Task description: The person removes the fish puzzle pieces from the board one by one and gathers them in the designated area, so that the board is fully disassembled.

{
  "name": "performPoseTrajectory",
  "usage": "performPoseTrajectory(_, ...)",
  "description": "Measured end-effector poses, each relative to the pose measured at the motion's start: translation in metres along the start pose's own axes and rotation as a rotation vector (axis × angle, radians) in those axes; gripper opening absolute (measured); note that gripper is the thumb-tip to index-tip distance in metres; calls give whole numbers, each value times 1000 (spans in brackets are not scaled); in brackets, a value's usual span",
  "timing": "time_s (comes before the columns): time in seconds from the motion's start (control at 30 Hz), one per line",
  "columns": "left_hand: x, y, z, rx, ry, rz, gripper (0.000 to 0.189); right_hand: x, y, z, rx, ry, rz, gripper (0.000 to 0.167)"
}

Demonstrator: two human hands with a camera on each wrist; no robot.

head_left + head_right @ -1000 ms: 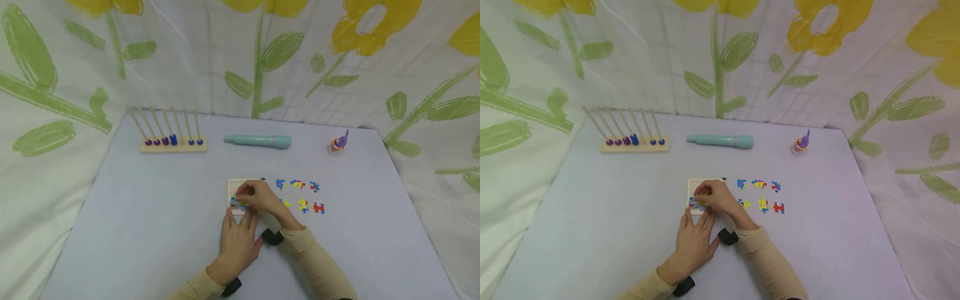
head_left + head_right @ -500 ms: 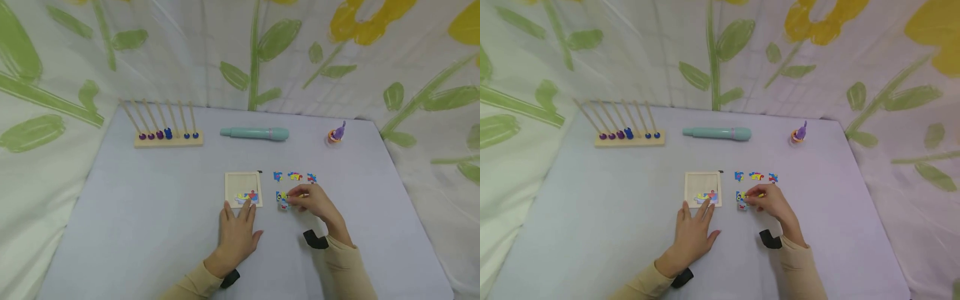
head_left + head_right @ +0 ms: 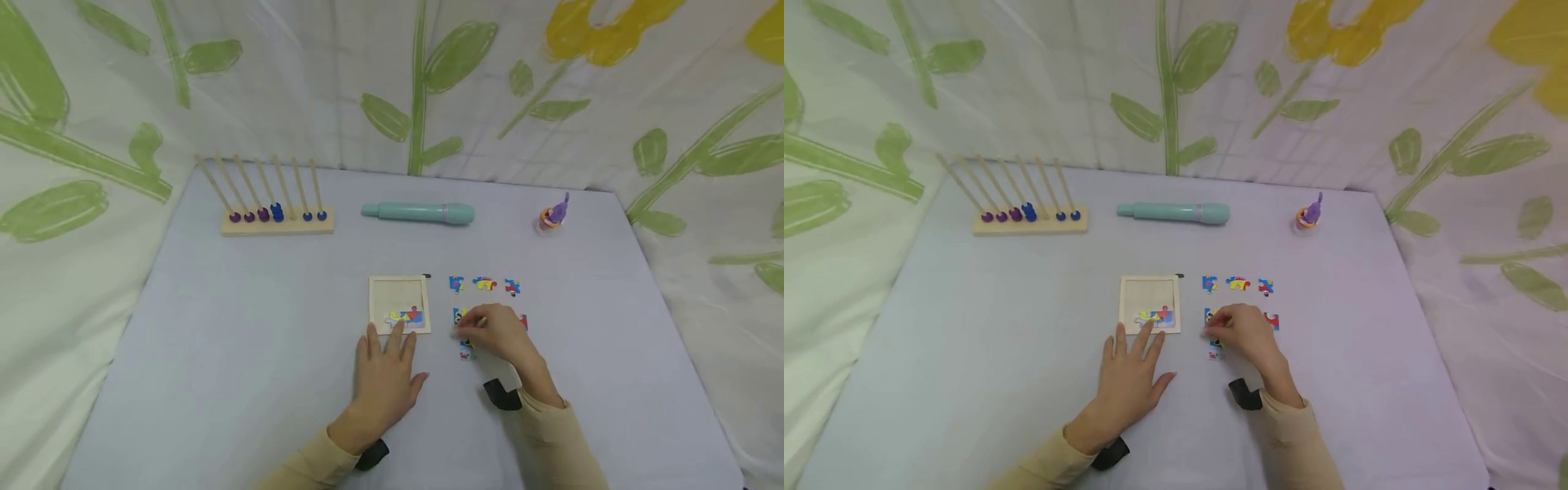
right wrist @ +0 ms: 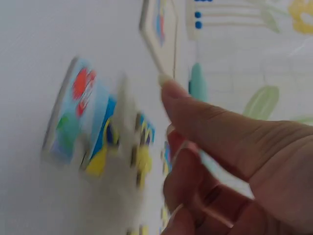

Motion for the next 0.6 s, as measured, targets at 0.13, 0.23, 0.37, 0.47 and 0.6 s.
performPoseTrajectory(0.13, 2, 4, 15, 6, 64, -52, 70, -10, -9, 41, -29, 160, -13, 13)
performPoseTrajectory(0.23, 4, 9, 26, -25, 106, -106, 71, -16, -22, 78, -18, 288, 2, 16)
performPoseTrajectory(0.37, 7, 14, 36, -80, 149, -134, 71, -23, -41, 112, 68, 386, 61, 25)
performPoseTrajectory(0.47, 9, 13, 41, -103, 169, -110, 72, -27, -53, 120, 100, 366, 135, 29)
performPoseTrajectory(0.6, 11, 10, 44, -96, 174, -82, 74, -29, -59, 118, 66, 303, 184, 27)
Point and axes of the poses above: each hand's wrist, its own x-axis away from the middle knuckle, its own y-axis out of the back of the hand, z = x × y, the point moved 10 cm from there along -x, towards the middle knuckle, and after that the axes turned 7 degrees about -y, right-handed, at the moved point
